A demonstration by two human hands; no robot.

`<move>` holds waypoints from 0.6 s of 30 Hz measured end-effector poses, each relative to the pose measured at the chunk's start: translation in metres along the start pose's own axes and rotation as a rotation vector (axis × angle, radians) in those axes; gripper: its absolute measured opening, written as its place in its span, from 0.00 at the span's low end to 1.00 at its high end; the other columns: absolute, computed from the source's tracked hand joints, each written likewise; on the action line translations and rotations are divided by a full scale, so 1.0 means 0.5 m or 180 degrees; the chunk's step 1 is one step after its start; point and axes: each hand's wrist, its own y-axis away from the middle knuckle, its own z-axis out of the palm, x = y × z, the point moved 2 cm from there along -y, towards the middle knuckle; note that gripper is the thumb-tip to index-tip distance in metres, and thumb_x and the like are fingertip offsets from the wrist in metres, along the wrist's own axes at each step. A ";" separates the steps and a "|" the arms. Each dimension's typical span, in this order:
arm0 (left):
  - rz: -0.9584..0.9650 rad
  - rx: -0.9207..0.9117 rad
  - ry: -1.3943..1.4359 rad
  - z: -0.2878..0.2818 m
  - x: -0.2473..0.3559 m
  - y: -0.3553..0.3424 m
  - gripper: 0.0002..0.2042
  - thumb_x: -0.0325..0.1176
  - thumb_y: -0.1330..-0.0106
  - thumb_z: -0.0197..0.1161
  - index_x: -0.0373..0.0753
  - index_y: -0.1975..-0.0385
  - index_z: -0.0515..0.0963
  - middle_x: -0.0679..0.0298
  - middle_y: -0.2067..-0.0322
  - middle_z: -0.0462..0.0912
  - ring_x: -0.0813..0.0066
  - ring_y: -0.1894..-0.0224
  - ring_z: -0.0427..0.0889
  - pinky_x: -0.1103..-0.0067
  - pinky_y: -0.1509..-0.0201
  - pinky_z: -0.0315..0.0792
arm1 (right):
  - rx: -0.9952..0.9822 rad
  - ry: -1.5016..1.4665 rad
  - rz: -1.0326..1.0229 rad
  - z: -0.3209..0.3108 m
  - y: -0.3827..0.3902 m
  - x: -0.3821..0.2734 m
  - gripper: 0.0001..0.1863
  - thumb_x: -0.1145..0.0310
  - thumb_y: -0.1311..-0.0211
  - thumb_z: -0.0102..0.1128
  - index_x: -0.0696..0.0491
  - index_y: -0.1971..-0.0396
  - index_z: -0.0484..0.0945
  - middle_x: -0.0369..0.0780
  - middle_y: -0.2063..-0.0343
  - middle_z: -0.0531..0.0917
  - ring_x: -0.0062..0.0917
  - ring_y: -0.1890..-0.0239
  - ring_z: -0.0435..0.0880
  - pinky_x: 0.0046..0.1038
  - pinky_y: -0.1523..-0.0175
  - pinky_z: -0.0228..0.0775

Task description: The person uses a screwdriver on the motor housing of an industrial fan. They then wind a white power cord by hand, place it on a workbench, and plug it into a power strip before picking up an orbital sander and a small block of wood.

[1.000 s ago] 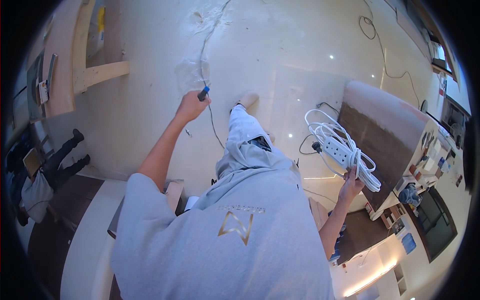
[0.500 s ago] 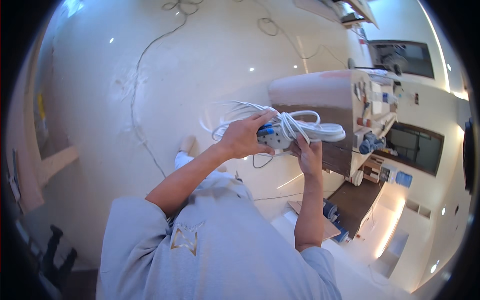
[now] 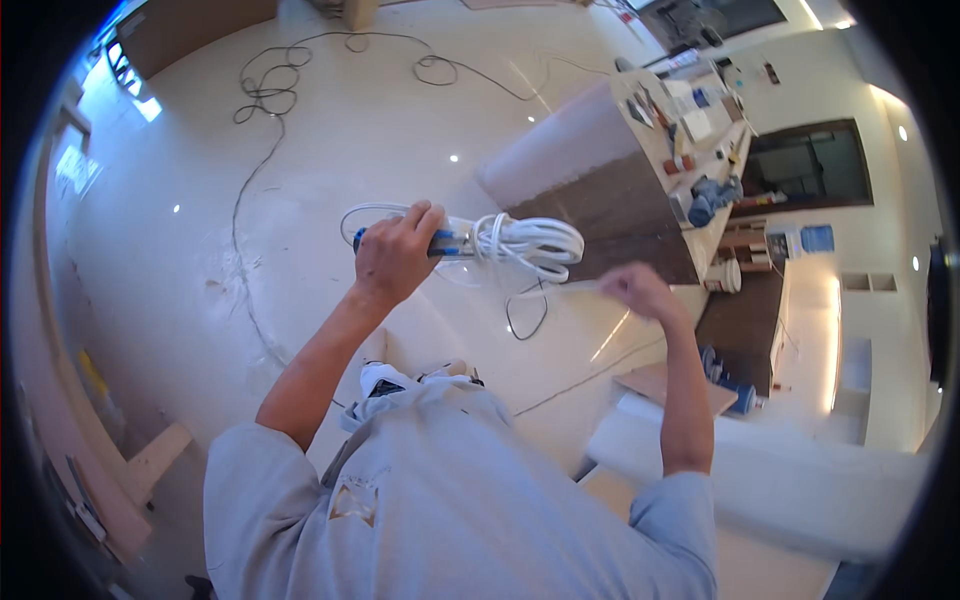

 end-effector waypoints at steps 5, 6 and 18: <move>-0.0091 -0.0092 -0.0259 0.005 -0.053 -0.013 0.18 0.27 0.57 0.67 0.42 0.63 0.73 0.65 0.63 0.79 0.66 0.72 0.81 0.74 0.70 0.75 | 0.1218 -0.1245 -0.1310 -0.166 -0.001 -0.218 0.10 0.65 0.42 0.62 0.58 0.70 0.79 0.38 0.78 0.81 0.17 0.70 0.78 0.24 0.63 0.69; -0.0032 -0.0108 -0.0258 0.008 -0.051 -0.009 0.18 0.27 0.57 0.67 0.42 0.63 0.73 0.65 0.63 0.79 0.66 0.72 0.81 0.74 0.70 0.75 | 0.1593 -0.1059 -0.0542 -0.231 -0.022 -0.239 0.11 0.64 0.39 0.58 0.57 0.71 0.78 0.37 0.78 0.80 0.16 0.71 0.78 0.24 0.64 0.69; -0.0978 0.0253 -0.0530 -0.057 -0.140 0.000 0.18 0.35 0.54 0.73 0.45 0.64 0.73 0.68 0.66 0.79 0.64 0.70 0.81 0.72 0.69 0.74 | 0.0356 -0.2410 -0.0716 -0.224 0.057 -0.158 0.11 0.63 0.37 0.56 0.54 0.74 0.78 0.35 0.78 0.79 0.17 0.77 0.76 0.20 0.69 0.68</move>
